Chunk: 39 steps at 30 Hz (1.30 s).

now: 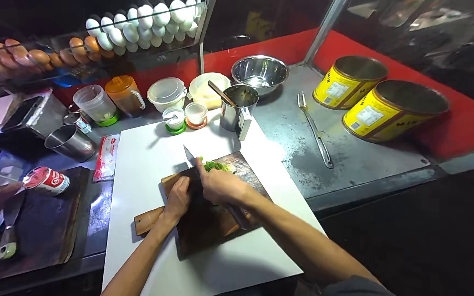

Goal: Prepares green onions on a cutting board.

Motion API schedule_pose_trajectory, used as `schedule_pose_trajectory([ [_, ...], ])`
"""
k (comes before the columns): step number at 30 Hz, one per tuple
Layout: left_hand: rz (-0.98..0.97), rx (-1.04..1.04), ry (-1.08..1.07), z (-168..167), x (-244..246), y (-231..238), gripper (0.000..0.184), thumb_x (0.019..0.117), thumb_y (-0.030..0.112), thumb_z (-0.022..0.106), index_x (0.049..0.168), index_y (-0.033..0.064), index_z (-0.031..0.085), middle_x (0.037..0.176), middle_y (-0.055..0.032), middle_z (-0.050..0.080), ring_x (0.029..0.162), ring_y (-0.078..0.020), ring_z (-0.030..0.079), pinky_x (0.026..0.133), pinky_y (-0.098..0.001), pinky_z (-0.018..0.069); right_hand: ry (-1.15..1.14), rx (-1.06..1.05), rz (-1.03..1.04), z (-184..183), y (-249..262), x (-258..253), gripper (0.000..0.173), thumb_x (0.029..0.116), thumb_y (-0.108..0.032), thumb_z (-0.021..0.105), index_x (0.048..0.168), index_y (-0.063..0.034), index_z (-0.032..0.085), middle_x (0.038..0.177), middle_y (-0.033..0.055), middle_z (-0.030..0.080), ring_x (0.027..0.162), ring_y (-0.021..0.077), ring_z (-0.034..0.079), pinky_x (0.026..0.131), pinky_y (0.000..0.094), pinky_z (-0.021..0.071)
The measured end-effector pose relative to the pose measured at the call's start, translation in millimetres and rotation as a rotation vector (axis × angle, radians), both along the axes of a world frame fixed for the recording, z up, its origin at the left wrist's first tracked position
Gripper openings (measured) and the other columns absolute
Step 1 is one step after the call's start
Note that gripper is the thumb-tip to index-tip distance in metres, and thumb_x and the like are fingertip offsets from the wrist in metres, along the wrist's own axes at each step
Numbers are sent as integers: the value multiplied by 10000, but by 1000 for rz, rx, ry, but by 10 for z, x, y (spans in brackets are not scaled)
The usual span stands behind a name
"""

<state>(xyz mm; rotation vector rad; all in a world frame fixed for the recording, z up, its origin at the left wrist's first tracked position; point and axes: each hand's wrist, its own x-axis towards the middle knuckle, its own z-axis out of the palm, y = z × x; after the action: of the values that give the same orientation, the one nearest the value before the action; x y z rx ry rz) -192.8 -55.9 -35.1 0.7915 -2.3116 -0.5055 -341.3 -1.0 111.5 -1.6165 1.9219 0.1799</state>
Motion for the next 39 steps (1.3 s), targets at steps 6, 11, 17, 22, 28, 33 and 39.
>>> schedule_pose_trajectory([
  [6, 34, 16, -81, 57, -23, 37, 176, 912, 32, 625, 966, -122, 691, 959, -254, 709, 928, -389, 718, 875, -506, 569, -49, 7, 34, -40, -121, -60, 904, 981, -135, 557, 1654, -133, -48, 1033, 224, 637, 908, 368, 676, 767, 542, 549],
  [11, 78, -14, -120, 33, -73, 93, 226, 944, 64, 598, 1006, -130, 695, 1033, -281, 691, 996, -439, 690, 898, -546, 547, -56, -31, 11, -133, -177, -45, 901, 1004, -118, 525, 1652, -166, -100, 1048, 241, 655, 964, 397, 678, 823, 567, 537],
  [17, 120, -96, -145, -35, -69, 72, 219, 924, 60, 610, 1027, -100, 718, 1091, -277, 684, 1035, -440, 674, 906, -534, 548, -45, -113, -92, -244, -77, 72, 895, 980, -128, 523, 1661, -181, -56, 1103, 242, 669, 1051, 426, 675, 864, 595, 534],
  [22, 8, -124, -180, -66, 96, 43, 216, 959, 76, 564, 1011, -55, 728, 1166, -250, 684, 1062, -447, 663, 896, -562, 525, -63, 0, -5, -23, -187, -228, 842, 1020, -136, 489, 1660, -182, -57, 1019, 221, 639, 870, 336, 674, 765, 508, 545],
  [28, -132, -23, -66, 39, 37, -6, 153, 939, 67, 624, 1003, -44, 708, 966, -196, 729, 947, -361, 716, 891, -507, 548, -30, 100, 65, 380, -210, -149, 729, 1029, -116, 492, 1641, -88, 98, 944, 165, 619, 735, 231, 651, 663, 396, 547],
  [33, -25, 2, -13, -15, -55, -63, 182, 917, 48, 634, 973, -106, 712, 996, -253, 707, 964, -403, 704, 895, -522, 556, 24, -17, 2, -52, -3, -10, 888, 987, -106, 523, 1658, -173, -55, 1100, 256, 648, 1028, 440, 672, 849, 610, 532],
  [39, 74, 123, -67, 11, -84, 1, 240, 925, 99, 645, 1035, -99, 727, 1065, -263, 693, 1028, -388, 687, 963, -481, 539, -20, 8, 19, -5, -50, -9, 887, 986, -131, 548, 1655, -143, -33, 1071, 246, 645, 987, 416, 673, 818, 590, 539],
])
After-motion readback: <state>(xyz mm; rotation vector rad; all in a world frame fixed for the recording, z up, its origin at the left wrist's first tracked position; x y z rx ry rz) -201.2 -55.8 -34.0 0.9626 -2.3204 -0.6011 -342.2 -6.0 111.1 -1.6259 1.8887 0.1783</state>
